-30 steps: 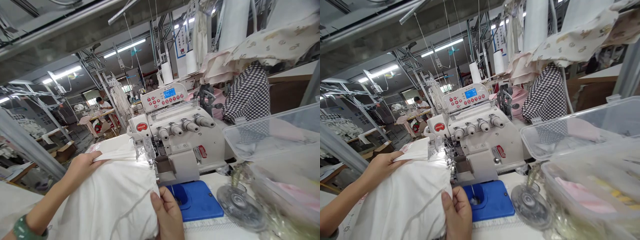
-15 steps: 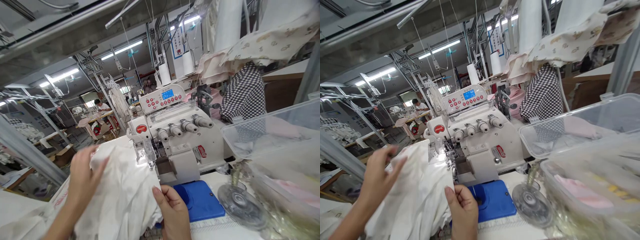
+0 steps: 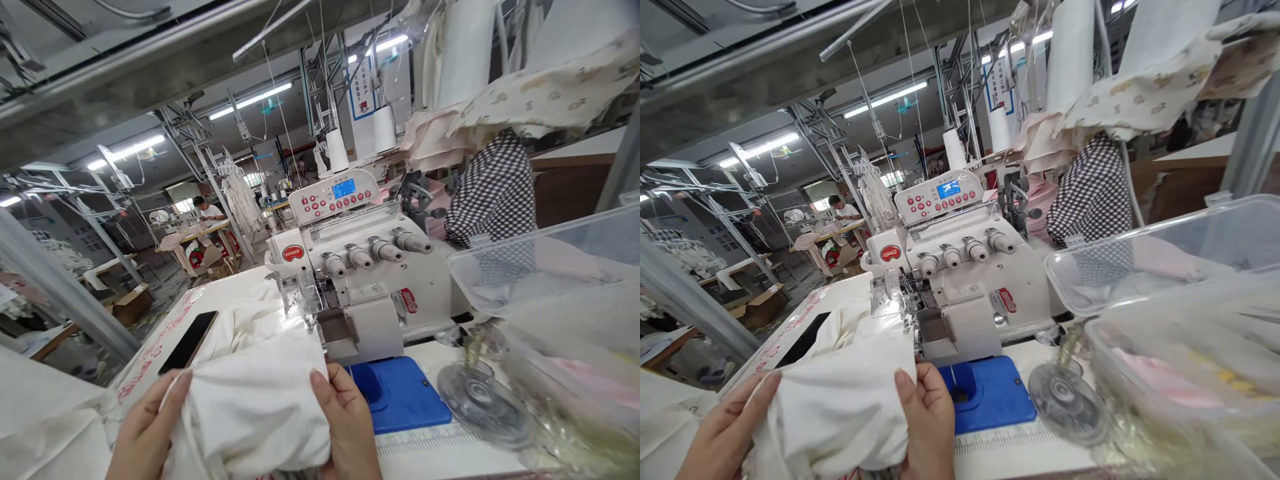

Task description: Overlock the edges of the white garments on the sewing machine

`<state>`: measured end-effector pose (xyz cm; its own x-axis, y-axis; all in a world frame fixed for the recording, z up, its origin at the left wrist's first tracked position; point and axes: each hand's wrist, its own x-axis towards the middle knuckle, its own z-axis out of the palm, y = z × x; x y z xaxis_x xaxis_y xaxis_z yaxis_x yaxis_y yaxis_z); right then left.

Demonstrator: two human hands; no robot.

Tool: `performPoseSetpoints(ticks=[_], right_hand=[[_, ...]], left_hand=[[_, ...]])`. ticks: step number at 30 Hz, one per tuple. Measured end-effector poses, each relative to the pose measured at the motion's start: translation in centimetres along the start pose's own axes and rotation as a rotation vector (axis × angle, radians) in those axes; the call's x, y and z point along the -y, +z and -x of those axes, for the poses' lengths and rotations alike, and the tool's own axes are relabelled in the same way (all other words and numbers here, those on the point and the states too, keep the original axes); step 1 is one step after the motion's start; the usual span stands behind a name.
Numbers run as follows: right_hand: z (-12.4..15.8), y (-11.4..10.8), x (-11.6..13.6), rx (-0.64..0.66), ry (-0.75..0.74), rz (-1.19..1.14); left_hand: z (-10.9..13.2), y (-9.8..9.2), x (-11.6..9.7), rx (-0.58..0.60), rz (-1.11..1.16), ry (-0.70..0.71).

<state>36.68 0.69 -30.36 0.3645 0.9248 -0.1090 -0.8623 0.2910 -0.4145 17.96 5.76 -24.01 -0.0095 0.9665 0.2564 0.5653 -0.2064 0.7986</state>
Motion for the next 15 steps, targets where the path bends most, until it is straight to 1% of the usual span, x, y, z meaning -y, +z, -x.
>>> performPoseSetpoints(ticks=[2, 4, 6, 8, 11, 13, 15], right_hand=[[0.1, -0.3, 0.3, 0.009, 0.042, 0.020], [0.2, -0.7, 0.7, 0.006, 0.085, 0.061], [0.2, -0.9, 1.2, -0.004, 0.110, 0.087], [0.2, -0.8, 1.5, -0.021, 0.110, 0.078], [0.2, -0.4, 1.7, -0.039, 0.088, 0.041], [0.1, 0.0, 1.7, -0.046, 0.078, 0.027], [-0.1, 0.2, 1.5, -0.055, 0.071, 0.017]], left_hand=[[-0.6, 0.1, -1.1, -0.011, 0.074, -0.014], [-1.0, 0.3, -1.5, -0.057, 0.046, 0.040], [-1.5, 0.3, -1.7, -0.075, -0.067, 0.139], [-2.3, -0.1, -1.9, -0.051, -0.221, 0.247], [-4.3, -0.8, -2.8, -0.028, -0.425, 0.380], [-5.9, -0.9, -3.7, -0.056, -0.554, 0.472], [-6.7, -0.7, -4.3, -0.116, -0.654, 0.575]])
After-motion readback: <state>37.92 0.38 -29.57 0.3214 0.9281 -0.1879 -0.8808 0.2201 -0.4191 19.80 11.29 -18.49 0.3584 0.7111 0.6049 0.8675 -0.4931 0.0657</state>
